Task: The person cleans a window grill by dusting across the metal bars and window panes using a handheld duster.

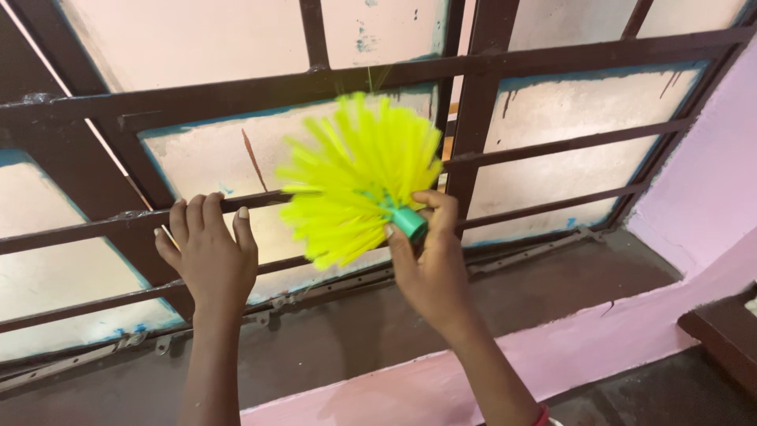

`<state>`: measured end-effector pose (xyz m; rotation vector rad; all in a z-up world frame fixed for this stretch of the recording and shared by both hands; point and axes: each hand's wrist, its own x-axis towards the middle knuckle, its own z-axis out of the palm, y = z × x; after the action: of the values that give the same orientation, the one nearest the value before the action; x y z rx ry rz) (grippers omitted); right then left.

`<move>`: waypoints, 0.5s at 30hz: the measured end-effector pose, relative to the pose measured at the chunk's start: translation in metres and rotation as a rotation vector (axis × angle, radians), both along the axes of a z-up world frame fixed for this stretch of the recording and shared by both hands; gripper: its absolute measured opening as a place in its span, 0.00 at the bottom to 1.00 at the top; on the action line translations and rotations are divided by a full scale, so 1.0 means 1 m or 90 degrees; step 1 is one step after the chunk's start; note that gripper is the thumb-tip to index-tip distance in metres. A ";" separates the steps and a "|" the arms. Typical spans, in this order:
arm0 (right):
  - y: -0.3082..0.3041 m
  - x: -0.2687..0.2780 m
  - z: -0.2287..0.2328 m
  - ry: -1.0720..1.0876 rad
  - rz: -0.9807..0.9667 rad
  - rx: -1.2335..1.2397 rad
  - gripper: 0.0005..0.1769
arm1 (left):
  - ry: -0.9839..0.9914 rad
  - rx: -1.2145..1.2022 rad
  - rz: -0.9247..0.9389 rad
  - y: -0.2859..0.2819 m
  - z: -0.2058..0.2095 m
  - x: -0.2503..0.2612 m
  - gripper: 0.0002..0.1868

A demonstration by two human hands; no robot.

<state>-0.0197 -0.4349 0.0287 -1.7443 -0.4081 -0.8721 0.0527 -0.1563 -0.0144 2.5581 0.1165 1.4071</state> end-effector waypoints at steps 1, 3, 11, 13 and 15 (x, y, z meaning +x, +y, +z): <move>-0.002 0.000 0.001 -0.038 0.068 -0.014 0.23 | 0.007 -0.012 0.009 -0.002 -0.002 0.001 0.21; -0.018 0.010 0.003 0.023 0.051 0.001 0.21 | -0.003 -0.028 0.015 -0.009 -0.004 0.004 0.24; -0.144 0.061 -0.010 0.003 0.017 0.071 0.14 | 0.001 -0.046 -0.015 -0.096 -0.007 0.026 0.27; -0.171 0.067 -0.013 0.029 0.076 0.145 0.12 | -0.007 -0.046 -0.064 -0.124 -0.006 0.028 0.27; -0.192 0.071 -0.019 0.016 0.076 0.138 0.13 | -0.005 -0.043 -0.081 -0.149 -0.005 0.033 0.26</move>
<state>0.0517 -0.6272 0.0099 -1.5139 -0.3826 -0.7788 0.0856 -0.3049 -0.0194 2.4573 -0.0001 1.3436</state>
